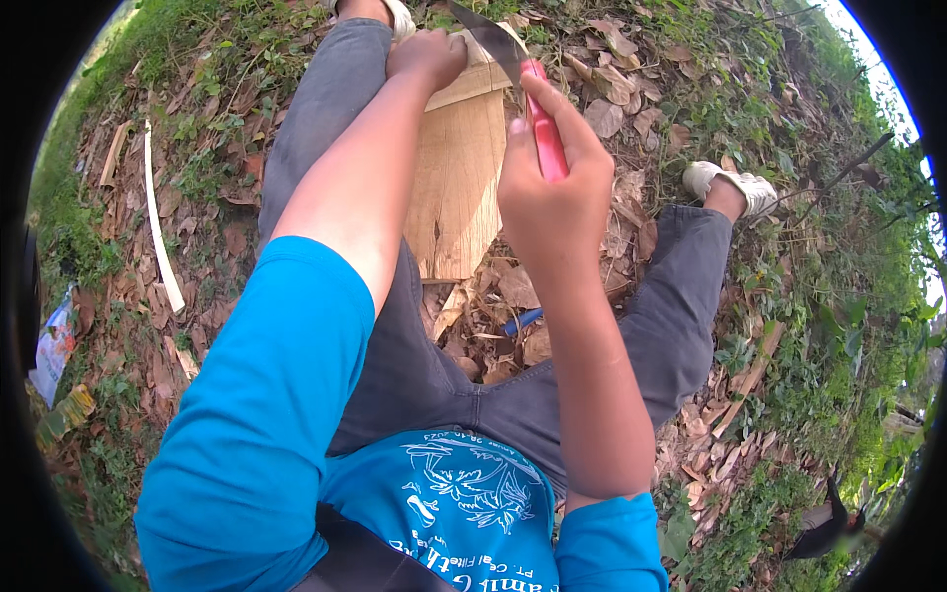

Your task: The person sits on the ground and uses a red-handled hand saw to cut a rectangular piece of light-colored wood. They hold the wood between their legs and make several cuts, occasionally pausing to inspect the piece or adjust its position.

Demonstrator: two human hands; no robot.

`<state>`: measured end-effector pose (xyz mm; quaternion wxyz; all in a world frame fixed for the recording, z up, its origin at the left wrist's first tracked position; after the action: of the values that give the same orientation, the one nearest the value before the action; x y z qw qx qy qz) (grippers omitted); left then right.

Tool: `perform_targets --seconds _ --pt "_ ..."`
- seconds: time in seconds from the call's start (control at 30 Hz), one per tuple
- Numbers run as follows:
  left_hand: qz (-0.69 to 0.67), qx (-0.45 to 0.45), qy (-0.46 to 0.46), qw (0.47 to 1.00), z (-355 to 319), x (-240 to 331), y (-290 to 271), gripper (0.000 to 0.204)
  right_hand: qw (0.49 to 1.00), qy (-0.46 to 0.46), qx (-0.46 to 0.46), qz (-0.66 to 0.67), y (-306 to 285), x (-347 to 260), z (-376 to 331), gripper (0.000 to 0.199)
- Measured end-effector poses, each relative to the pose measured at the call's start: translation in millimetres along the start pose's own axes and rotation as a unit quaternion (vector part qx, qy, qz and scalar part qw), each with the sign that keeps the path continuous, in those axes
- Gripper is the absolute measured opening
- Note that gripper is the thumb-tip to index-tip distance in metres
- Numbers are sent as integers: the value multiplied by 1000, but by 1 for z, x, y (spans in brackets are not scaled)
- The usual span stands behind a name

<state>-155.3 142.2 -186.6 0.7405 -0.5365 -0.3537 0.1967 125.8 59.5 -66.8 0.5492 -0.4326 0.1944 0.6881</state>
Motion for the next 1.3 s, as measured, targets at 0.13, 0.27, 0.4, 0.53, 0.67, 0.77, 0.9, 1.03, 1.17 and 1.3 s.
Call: perform_targets --seconds 0.13,0.27,0.4,0.53,0.67,0.77,0.9,1.03,1.17,1.3 --pt "0 -30 10 999 -2 -17 -8 59 984 140 -63 88 -25 13 18 33" --pt "17 -43 17 999 -8 -9 -8 58 989 87 -65 101 -18 14 -28 39" --pt "9 -21 23 999 -12 4 -1 56 996 55 -59 27 4 36 -94 45" --pt "47 62 26 997 -17 6 -10 51 996 59 -33 53 -1 57 -105 45" --pt "54 45 9 997 -19 -3 -7 59 995 34 -26 85 -13 57 -96 45" --pt "61 27 88 994 -17 -9 -6 62 987 85 -41 132 -21 66 -100 46" --pt "92 -46 147 984 -10 -6 -6 68 987 70 -34 142 -22 72 -110 46" --pt "-1 -87 223 971 -13 -12 -21 70 983 98 -28 151 -18 88 -125 49" --pt "28 -70 257 964 -26 -25 -20 84 983 155 -36 93 -10 104 -139 59" --pt "51 -81 284 954 -30 -19 -21 101 981 179 -46 68 -12 117 -143 60"
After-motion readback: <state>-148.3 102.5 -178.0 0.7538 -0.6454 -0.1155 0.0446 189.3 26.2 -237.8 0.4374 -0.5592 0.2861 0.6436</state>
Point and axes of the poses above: each hand's wrist, its own z-axis towards the middle knuckle, its own y-axis out of the palm, x = y × z, the point moved 6 cm from there along z, towards the middle knuckle, and after that the axes turned 7 degrees about -y, right-handed, at the moved point
